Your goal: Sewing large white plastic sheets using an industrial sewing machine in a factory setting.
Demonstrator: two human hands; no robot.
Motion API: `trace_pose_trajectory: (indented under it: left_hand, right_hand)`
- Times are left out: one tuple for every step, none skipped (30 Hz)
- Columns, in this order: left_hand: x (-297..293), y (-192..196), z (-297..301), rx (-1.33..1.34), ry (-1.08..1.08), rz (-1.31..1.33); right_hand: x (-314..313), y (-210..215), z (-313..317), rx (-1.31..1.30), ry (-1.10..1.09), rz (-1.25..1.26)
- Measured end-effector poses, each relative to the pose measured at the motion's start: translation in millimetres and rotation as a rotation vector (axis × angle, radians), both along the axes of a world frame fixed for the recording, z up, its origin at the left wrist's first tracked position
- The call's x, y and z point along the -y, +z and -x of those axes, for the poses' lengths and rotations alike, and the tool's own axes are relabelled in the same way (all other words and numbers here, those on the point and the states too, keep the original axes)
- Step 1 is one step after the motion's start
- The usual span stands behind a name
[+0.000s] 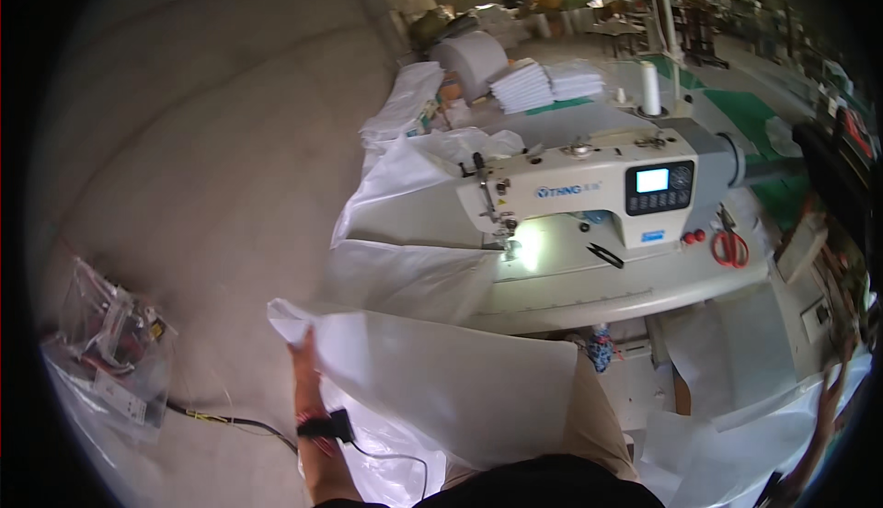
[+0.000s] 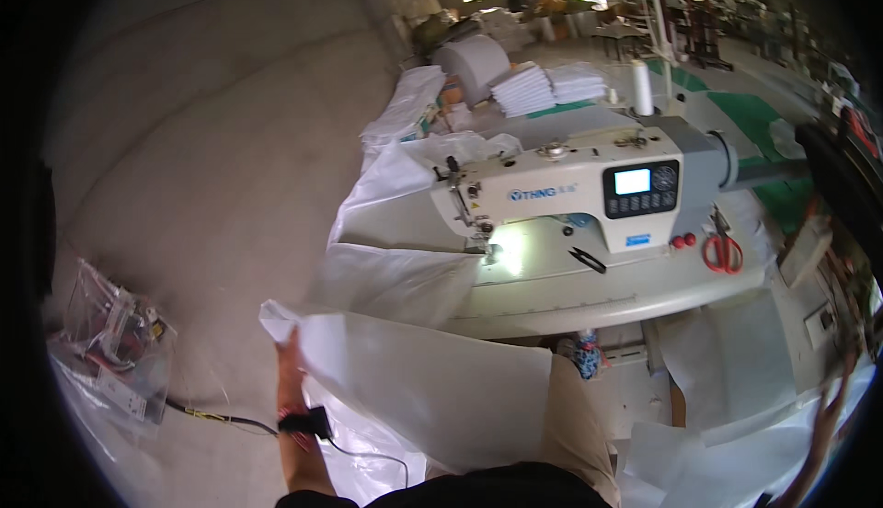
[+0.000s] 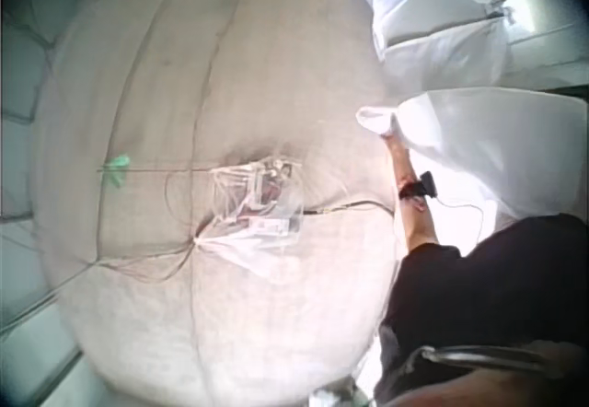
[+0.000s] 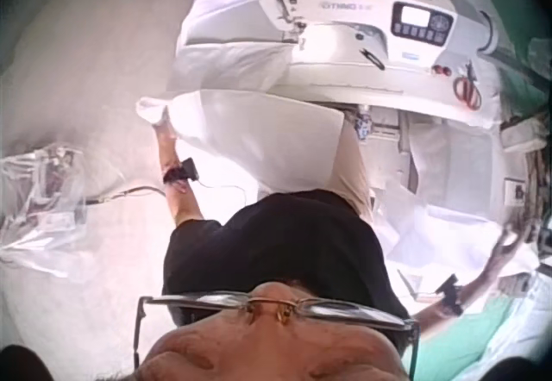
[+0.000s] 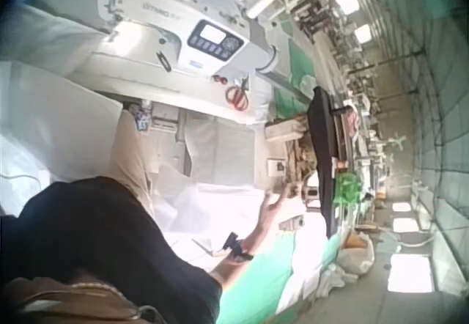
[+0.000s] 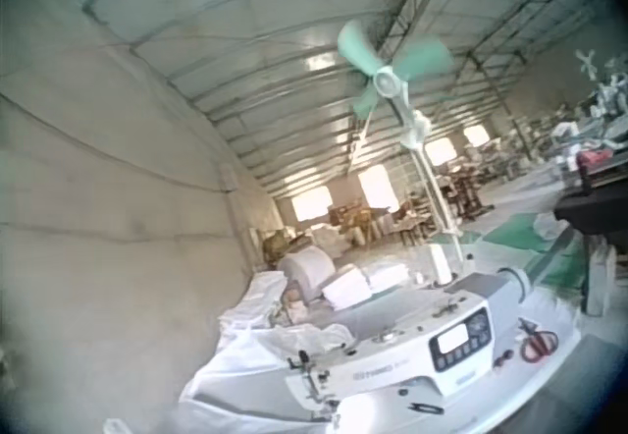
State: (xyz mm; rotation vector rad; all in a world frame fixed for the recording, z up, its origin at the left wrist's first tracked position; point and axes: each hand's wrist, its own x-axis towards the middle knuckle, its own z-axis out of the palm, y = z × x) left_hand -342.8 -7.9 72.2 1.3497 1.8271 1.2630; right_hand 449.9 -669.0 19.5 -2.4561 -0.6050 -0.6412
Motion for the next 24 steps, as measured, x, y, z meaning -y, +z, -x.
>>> trace_pose_trajectory:
  left_hand:
    - [20.4, -9.3, -15.0, 0.031, 0.213, 0.181]
    - [41.9, -20.8, -30.2, 0.055, 0.311, 0.217]
    - [60.0, -24.1, -35.8, 0.085, 0.326, 0.217]
    - [70.2, -23.3, -38.1, 0.083, 0.351, 0.219]
    - [77.8, -22.4, -39.2, 0.162, 0.181, 0.261]
    - [82.0, -20.1, -38.5, 0.246, 0.016, 0.308]
    - [80.5, -14.6, -36.4, 0.247, 0.016, 0.301]
    - [74.7, -6.5, -34.2, 0.279, -0.079, 0.202]
    - [66.7, 3.4, -33.0, 0.305, -0.169, 0.133]
    - [56.3, 14.3, -34.5, 0.618, -0.263, -0.008]
    - [40.7, 30.8, -36.1, 0.727, -0.251, -0.041]
    - [30.5, 50.3, -33.6, 0.726, -0.352, -0.115]
    - [18.5, 73.4, -30.1, 0.855, -0.409, -0.188]
    - [9.4, 98.5, -23.1, 0.975, -0.449, -0.326]
    - [1.6, 124.4, -14.2, 1.083, -0.611, -0.494]
    - [-4.9, 151.2, -2.3, 1.140, -0.623, -0.605]
    - [-7.2, 175.1, 11.5, 1.199, -0.697, -0.722]
    - [-2.9, 192.7, 26.8, 1.173, -0.728, -0.754]
    - [2.9, 206.1, 41.9, 0.769, -0.666, -0.909]
    - [8.4, 218.0, 56.4, 0.349, -0.586, -1.075]
    - [14.3, 223.1, 68.0, 0.213, -0.355, -1.165]
    - [17.7, 220.8, 76.3, 0.191, -0.252, -1.182]
    - [20.0, 213.7, 83.2, 0.190, -0.169, -1.175]
    - [19.6, 201.4, 87.9, 0.192, -0.101, -1.148]
  right_hand:
    - [-34.5, 0.3, 60.7, -0.245, 0.086, 0.107]
    - [-68.0, 7.6, 106.8, -0.351, 0.522, 0.064]
    - [-96.9, 6.9, 156.3, -0.522, 0.898, 0.104]
    - [-120.0, 5.8, 192.2, -0.384, 0.980, 0.485]
    - [-141.4, -2.8, 219.3, -0.255, 1.025, 0.847]
    - [-151.2, -14.3, 235.7, -0.388, 0.990, 0.819]
    - [-152.5, -33.1, 250.4, -0.516, 0.950, 0.787]
    - [-150.0, -57.0, 249.8, -0.506, 0.951, 0.789]
    - [-141.3, -85.8, 242.9, -0.376, 0.898, 0.942]
    - [-129.8, -119.5, 233.9, -0.242, 0.846, 1.093]
    - [-116.8, -154.1, 218.6, -0.219, 0.808, 1.157]
    - [-103.1, -187.7, 204.2, -0.194, 0.772, 1.223]
    - [-91.4, -218.0, 191.4, -0.169, 0.736, 1.289]
    - [-81.5, -240.4, 177.1, -0.150, 0.732, 1.304]
    - [-76.3, -254.7, 165.1, -0.131, 0.728, 1.318]
    - [-76.5, -262.7, 160.0, -0.100, 0.728, 1.338]
    - [-82.1, -263.4, 158.1, -0.098, 0.731, 1.332]
    - [-92.2, -256.3, 157.1, -0.269, 0.722, 1.449]
    - [-107.8, -244.5, 160.2, -0.437, 0.709, 1.559]
    - [-127.3, -229.8, 167.2, -0.418, 0.716, 1.551]
    - [-149.8, -212.1, 175.1, -0.444, 0.704, 1.496]
    - [-172.7, -192.2, 184.7, -0.473, 0.695, 1.443]
    - [-193.6, -170.6, 196.3, -0.501, 0.685, 1.394]
    - [-216.6, -148.1, 206.0, -0.501, 0.711, 1.261]
